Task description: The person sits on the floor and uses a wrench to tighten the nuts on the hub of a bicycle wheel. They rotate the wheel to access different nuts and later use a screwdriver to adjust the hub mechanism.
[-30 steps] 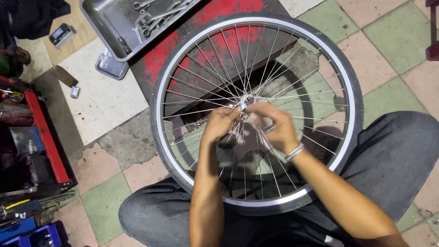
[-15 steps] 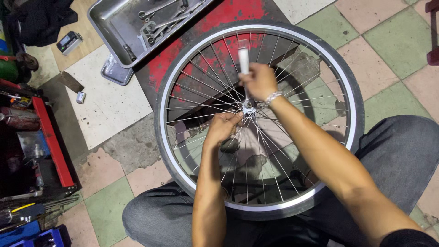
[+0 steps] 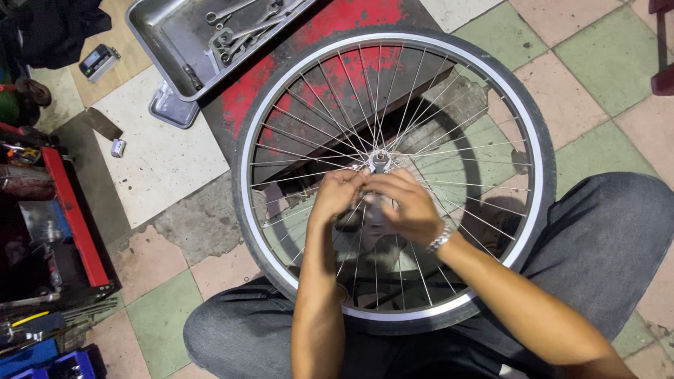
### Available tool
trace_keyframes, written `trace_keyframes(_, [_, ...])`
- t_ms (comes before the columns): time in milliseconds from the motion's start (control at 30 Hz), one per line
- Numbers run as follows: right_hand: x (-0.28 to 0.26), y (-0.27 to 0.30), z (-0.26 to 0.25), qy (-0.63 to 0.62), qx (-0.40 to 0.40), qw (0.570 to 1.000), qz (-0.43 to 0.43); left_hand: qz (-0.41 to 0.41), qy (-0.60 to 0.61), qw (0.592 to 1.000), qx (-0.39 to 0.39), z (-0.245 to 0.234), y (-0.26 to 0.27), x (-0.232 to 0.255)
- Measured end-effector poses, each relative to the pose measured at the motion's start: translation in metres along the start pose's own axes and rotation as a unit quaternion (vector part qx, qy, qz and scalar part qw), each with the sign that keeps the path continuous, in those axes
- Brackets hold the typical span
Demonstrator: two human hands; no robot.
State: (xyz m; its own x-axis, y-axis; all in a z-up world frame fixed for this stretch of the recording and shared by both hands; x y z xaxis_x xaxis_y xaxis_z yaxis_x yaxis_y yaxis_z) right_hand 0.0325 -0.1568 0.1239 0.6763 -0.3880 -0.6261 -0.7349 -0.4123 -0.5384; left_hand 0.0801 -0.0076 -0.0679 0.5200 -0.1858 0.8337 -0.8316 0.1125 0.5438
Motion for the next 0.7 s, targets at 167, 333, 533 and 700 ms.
trace_keyframes(167, [0.051, 0.031, -0.023, -0.147, 0.067, 0.976, 0.148, -0.026, -0.010, 1.000, 0.003, 0.002, 0.010, 0.016])
trace_keyframes(333, [0.138, 0.052, -0.013, -0.317, 0.172, 0.870, 0.337, -0.009, -0.017, 1.000, 0.012, 0.000, 0.009, 0.016])
trace_keyframes(533, [0.216, 0.017, 0.020, -0.310, 0.160, 0.864, 0.362, -0.026, -0.017, 0.999, 0.022, 0.000, 0.011, 0.017])
trace_keyframes(700, [0.208, -0.055, 0.058, -0.159, -0.010, 0.941, 0.299, -0.036, -0.032, 0.999, 0.025, -0.001, 0.009, 0.014])
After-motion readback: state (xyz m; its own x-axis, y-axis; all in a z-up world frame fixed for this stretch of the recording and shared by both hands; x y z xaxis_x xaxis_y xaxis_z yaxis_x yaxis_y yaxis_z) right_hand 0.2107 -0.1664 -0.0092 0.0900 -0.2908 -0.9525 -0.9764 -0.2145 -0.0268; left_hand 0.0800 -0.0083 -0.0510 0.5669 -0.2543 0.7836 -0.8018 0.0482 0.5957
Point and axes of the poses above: each hand's wrist, its own y-axis away from the middle knuckle, its own z-axis out of the palm, x = y × z, the point moved 9 cm from there along -y, towards the middle knuckle, and after that the axes turned 7 degrees about -z, right-handed, at the moved point
